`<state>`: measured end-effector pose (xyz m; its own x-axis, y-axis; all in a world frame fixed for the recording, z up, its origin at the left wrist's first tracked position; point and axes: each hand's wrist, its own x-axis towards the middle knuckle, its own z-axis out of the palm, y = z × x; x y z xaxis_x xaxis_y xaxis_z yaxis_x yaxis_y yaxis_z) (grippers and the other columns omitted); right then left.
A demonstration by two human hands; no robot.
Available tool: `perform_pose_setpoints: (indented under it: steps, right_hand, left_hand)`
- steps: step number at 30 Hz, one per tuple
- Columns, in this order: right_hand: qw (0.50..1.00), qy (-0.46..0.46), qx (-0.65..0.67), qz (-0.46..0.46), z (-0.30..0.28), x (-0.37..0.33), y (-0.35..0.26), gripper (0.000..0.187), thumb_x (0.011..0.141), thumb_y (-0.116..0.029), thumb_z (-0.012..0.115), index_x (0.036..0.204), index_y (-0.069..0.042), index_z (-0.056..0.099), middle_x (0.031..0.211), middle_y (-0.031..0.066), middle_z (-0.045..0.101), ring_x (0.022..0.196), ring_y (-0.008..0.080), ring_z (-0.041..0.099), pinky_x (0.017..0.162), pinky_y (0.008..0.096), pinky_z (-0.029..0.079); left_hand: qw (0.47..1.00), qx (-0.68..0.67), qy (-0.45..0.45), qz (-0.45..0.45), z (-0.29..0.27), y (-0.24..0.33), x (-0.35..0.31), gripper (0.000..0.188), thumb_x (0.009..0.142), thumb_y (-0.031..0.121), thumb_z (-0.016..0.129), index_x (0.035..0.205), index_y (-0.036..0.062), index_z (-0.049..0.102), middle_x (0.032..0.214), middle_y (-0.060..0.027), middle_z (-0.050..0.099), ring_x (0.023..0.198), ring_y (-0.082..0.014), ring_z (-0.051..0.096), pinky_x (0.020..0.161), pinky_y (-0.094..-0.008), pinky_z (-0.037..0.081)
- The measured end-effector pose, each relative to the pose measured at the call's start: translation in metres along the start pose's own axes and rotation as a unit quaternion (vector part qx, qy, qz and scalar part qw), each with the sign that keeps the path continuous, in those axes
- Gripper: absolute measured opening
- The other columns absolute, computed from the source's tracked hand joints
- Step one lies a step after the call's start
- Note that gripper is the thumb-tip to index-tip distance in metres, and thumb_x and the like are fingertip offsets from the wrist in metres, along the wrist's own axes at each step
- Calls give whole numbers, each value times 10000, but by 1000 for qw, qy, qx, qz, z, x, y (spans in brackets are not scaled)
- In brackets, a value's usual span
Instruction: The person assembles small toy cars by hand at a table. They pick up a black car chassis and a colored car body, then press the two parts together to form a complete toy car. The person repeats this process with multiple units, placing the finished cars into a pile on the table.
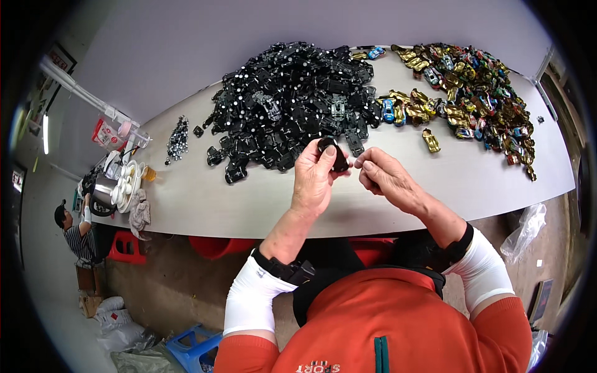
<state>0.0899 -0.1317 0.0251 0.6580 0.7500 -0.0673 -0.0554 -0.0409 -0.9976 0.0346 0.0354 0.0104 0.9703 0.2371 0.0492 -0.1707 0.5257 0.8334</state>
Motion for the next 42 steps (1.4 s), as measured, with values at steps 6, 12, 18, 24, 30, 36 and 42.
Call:
perform_pose_setpoints:
  steps: [6,12,18,24,30,36,42]
  right_hand:
    - [997,-48,-58,-18,-21,-9,-5,183,924,-122,448,1019,18,518,698,17,520,622,86,463,545,248,402]
    - [996,-77,-26,-29,-23,-12,-1,143,924,-101,478,975,25,522,722,33,523,651,98,474,582,269,427]
    - [992,-89,-61,-59,-21,-10,2,106,909,-85,486,913,20,502,687,40,508,639,114,465,583,286,423]
    - [987,-48,-132,-78,-18,-3,7,82,889,-72,504,860,4,514,653,35,499,618,131,466,575,297,417]
    - [997,-35,-52,-51,-21,4,16,103,901,-84,491,861,-2,540,624,7,484,595,95,430,543,268,387]
    - [993,-43,-81,-70,-23,7,25,107,898,-105,492,894,-18,553,634,40,543,565,159,506,531,325,406]
    - [885,38,-447,-123,-14,-5,26,37,816,-55,504,849,-41,515,752,172,627,735,384,600,619,480,439]
  left_hand:
    - [968,184,-124,-118,-9,5,-13,167,922,182,554,983,33,599,772,-22,609,609,-43,458,532,-163,342]
    - [931,305,-181,-85,-3,7,-12,141,905,124,560,986,27,621,768,16,595,688,-41,488,622,-178,379]
    - [917,348,-178,-84,-6,6,-11,117,897,83,550,962,15,619,760,14,585,697,-44,493,624,-187,384]
    - [920,359,-147,-52,-1,2,-17,112,905,89,541,938,11,614,728,20,569,658,-34,472,578,-182,362]
    - [954,246,-95,-142,-2,-4,-13,138,925,150,533,887,37,603,686,15,562,579,-31,458,491,-165,334]
    - [953,239,-106,-154,-7,-6,-10,140,924,159,538,886,42,604,673,11,566,549,-31,457,457,-167,318]
    - [943,276,-66,-173,-3,-21,-11,143,919,158,546,886,38,616,652,7,572,516,-34,458,440,-170,314]
